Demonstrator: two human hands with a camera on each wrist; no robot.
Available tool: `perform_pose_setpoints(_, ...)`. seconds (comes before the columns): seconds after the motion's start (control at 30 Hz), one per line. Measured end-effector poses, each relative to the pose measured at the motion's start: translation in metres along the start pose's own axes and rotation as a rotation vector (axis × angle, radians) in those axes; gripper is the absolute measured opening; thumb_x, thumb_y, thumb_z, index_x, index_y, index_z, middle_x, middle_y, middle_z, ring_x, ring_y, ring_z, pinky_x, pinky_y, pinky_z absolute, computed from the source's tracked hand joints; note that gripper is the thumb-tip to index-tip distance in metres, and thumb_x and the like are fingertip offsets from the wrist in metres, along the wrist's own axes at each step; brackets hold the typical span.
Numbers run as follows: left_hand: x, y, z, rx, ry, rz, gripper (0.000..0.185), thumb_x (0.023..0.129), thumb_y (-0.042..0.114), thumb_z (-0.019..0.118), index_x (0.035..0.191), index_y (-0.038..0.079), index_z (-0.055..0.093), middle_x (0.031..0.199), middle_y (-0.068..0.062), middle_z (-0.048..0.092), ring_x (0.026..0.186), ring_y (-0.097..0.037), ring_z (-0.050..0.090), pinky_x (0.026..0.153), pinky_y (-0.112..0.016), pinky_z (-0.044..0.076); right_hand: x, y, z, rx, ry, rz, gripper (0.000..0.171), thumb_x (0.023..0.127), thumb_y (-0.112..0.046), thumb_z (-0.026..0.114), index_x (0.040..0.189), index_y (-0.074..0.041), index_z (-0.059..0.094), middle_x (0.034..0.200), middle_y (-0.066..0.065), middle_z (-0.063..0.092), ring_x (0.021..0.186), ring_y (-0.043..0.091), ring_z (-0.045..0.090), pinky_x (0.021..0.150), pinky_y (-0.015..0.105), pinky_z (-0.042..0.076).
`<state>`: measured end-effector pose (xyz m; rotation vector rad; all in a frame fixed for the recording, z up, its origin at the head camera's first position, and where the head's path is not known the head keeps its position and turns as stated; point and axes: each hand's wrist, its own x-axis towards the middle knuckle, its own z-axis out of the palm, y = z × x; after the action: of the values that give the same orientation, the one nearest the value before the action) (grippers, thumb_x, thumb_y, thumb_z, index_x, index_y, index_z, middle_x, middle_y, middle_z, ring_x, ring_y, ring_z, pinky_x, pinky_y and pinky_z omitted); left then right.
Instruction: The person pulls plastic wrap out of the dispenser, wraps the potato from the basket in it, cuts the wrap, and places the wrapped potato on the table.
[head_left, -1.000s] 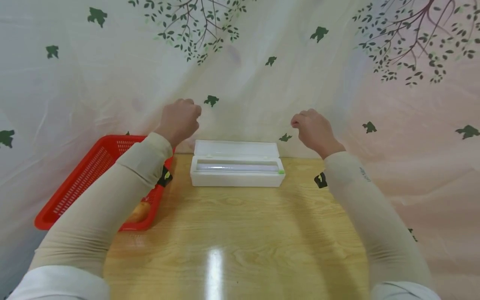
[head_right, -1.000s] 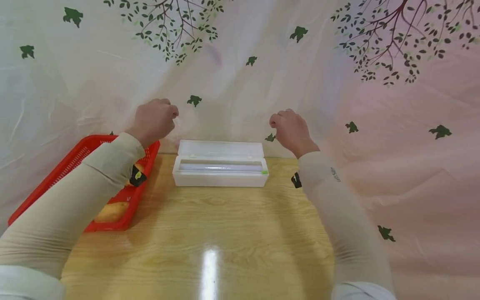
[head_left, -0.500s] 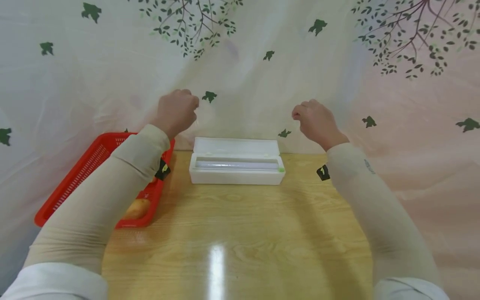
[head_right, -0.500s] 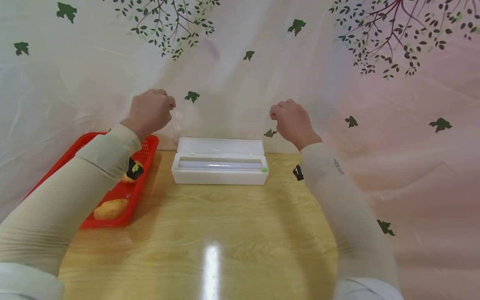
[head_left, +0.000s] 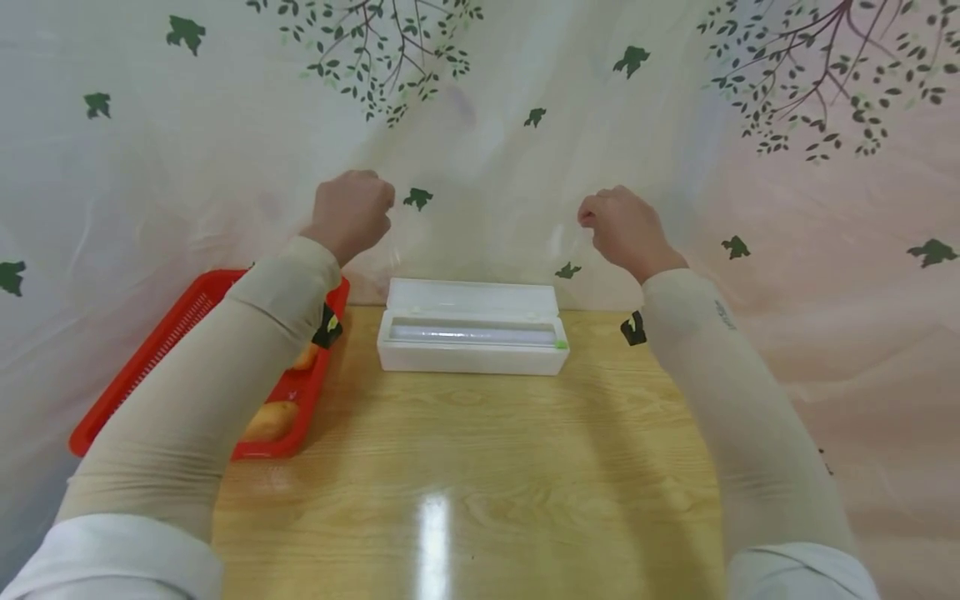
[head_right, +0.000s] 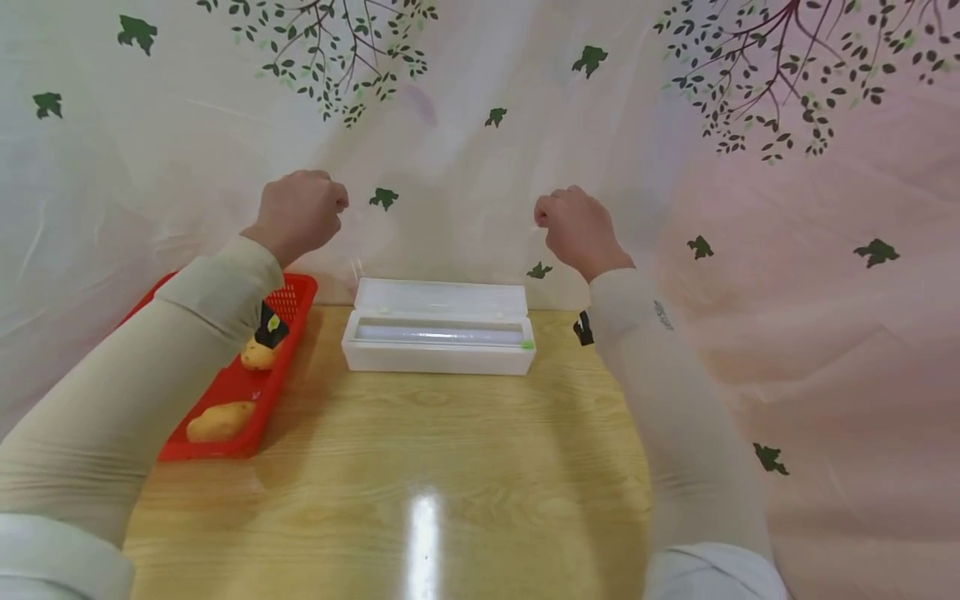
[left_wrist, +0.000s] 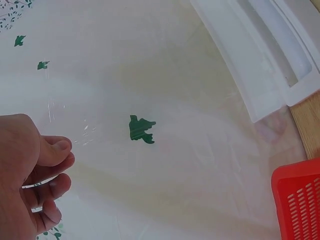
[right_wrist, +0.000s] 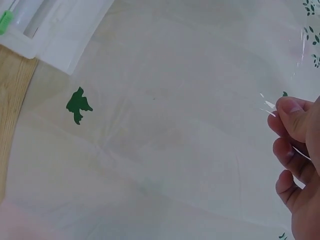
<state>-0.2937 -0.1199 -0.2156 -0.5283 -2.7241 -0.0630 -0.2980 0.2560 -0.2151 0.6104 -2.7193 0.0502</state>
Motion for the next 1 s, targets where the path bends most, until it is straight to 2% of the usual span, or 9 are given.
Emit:
perform_pose_setpoints(0.17,0.004,-0.001,-0.005,0.019,-0.016,0.007,0.019,0.092,-0.001,0.054,0.098,-0.002,0.072,0.092,-0.017,0.067,0.08,-0.031,0.06,0.066,-0.046,0.057,0.003,0.0,-0.002,-0.005,0.0,0.014,0.017,0.096,0.003,0.061,0.11,0.001,0.07,0.109,0.02,0.069,0.102,0.038,0.058,0.094,0.049,0.051)
perform_pose_setpoints(0.6,0.01,0.001,-0.02,0.035,-0.062,0.022,0.021,0.095,0.0,0.057,0.11,-0.003,0.071,0.11,-0.022,0.069,0.097,-0.038,0.065,0.076,-0.052,0.058,0.011,0.0,-0.015,0.007,-0.055,0.065,0.019,0.097,0.003,0.059,0.113,0.001,0.068,0.114,0.02,0.068,0.108,0.038,0.056,0.097,0.05,0.048)
perform_pose_setpoints(1.0,0.018,-0.002,-0.027,0.034,-0.068,0.018,0.022,0.096,0.001,0.056,0.113,-0.002,0.07,0.114,-0.022,0.069,0.1,-0.039,0.065,0.077,-0.053,0.058,0.02,0.001,-0.024,-0.021,-0.075,0.089,0.023,0.098,0.001,0.058,0.118,0.0,0.067,0.118,0.021,0.067,0.109,0.038,0.055,0.1,0.051,0.047)
